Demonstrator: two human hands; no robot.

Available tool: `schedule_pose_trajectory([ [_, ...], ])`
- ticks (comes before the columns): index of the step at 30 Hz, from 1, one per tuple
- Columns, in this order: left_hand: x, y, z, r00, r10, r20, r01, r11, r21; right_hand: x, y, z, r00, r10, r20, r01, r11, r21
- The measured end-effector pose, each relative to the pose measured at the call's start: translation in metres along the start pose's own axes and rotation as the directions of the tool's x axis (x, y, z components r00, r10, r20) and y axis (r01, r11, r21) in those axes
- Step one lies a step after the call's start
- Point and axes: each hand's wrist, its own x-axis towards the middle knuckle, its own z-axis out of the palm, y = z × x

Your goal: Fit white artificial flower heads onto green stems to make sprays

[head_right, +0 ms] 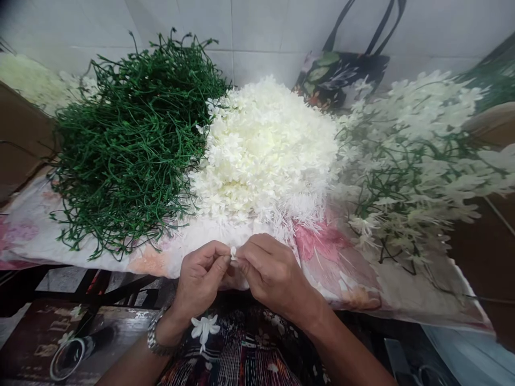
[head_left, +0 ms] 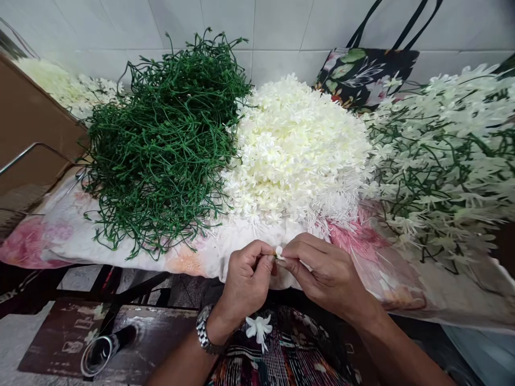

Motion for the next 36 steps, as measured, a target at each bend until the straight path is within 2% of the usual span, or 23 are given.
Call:
schedule_pose_trajectory([
  [5, 0.001, 0.003, -0.002, 1.0, -0.003, -0.008, 0.003, 1.0, -0.016, 0.0, -0.002, 0.007, 1.0, 0.012, -0.019, -0.012, 1.0, -0.019],
  [9, 0.002, 0.002, -0.005, 0.995, -0.093, 0.031, 0.097, 0.981, -0.169, -0.001, -0.002, 0.009, 0.999, -0.024, -0.035, 0.022, 0.999, -0.045],
  [14, 0.002, -0.003, -0.009, 0.982, -0.154, 0.11, 0.184, 0.908, -0.377, -0.004, -0.003, 0.005, 0.993, -0.111, -0.043, 0.106, 0.988, -0.11],
  [17, 0.002, -0.005, -0.011, 0.973, -0.178, 0.146, 0.225, 0.868, -0.442, -0.003, -0.006, 0.004, 0.988, -0.152, -0.036, 0.147, 0.982, -0.117],
  [20, 0.001, -0.005, -0.011, 0.97, -0.182, 0.16, 0.238, 0.84, -0.488, -0.002, -0.009, 0.004, 0.991, -0.125, -0.055, 0.119, 0.988, -0.1],
  [28, -0.001, -0.004, -0.013, 0.971, -0.18, 0.157, 0.236, 0.83, -0.506, -0.003, -0.011, -0.002, 0.999, -0.025, -0.032, 0.027, 0.998, 0.048],
  [36, 0.0, -0.006, -0.016, 0.969, -0.173, 0.177, 0.238, 0.851, -0.468, -0.001, -0.012, -0.004, 0.991, -0.122, -0.051, 0.12, 0.992, -0.041],
])
